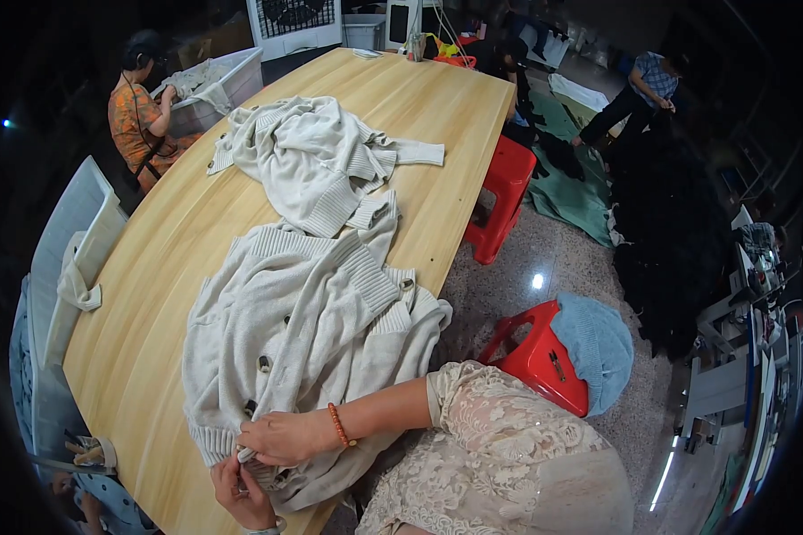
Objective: Buttoning a white knitted sweater on a workbench in a factory environment.
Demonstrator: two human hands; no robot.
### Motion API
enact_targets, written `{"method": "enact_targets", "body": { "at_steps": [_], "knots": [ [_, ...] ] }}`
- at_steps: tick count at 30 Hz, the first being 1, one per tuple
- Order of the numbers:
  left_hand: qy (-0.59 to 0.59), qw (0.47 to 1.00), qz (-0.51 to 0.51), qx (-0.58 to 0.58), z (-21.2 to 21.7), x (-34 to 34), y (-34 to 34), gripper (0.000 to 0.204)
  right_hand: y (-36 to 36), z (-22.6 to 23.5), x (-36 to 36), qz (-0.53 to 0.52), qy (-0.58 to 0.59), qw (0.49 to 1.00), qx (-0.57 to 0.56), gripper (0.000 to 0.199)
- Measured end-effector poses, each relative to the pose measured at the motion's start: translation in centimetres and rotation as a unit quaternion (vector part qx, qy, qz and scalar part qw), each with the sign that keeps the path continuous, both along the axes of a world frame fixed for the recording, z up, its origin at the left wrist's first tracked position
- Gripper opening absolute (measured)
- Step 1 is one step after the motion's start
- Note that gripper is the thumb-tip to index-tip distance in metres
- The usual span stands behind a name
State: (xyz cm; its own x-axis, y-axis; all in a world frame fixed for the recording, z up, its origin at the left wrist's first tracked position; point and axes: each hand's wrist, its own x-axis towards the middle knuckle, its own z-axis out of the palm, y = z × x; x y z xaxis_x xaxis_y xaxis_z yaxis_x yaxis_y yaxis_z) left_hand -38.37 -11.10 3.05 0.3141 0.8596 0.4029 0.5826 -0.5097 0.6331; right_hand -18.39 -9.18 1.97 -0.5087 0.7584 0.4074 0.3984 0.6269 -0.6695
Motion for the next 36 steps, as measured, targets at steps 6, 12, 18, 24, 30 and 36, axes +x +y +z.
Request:
{"method": "enact_targets", "body": {
  "at_steps": [6, 12, 18, 24, 30, 36],
  "knots": [
    [-0.028, 0.995, 0.089, -0.036, 0.4, 0.2, -1.2, 0.009, 0.5, -1.1, -0.8, 0.089, -0.033, 0.995, 0.015, 0.022],
    [-0.074, 0.988, 0.064, -0.120, 1.0, 0.9, 0.2, 0.009, 0.0, 1.3, 0.7, 0.035, -0.012, 0.999, -0.020, 0.019],
    [0.006, 0.986, 0.164, 0.014, 1.3, -1.0, -0.1, 0.019, -0.1, 2.0, 3.0, -0.040, -0.074, 0.996, -0.036, 0.014],
    [0.134, 0.987, -0.043, 0.082, 5.7, 5.9, 0.9, 0.061, -0.3, 2.4, 3.9, -0.054, -0.057, 0.996, 0.030, 0.009],
    [0.200, 0.978, -0.066, 0.011, 0.4, 4.9, 4.0, 0.028, 0.1, 0.3, 3.6, -0.056, 0.014, 0.993, 0.102, 0.010],
    [-0.189, 0.884, -0.133, -0.406, 2.0, 2.2, 5.9, 0.059, -0.4, -1.0, 3.6, -0.043, -0.011, 0.999, -0.031, 0.019]
  ]
}}
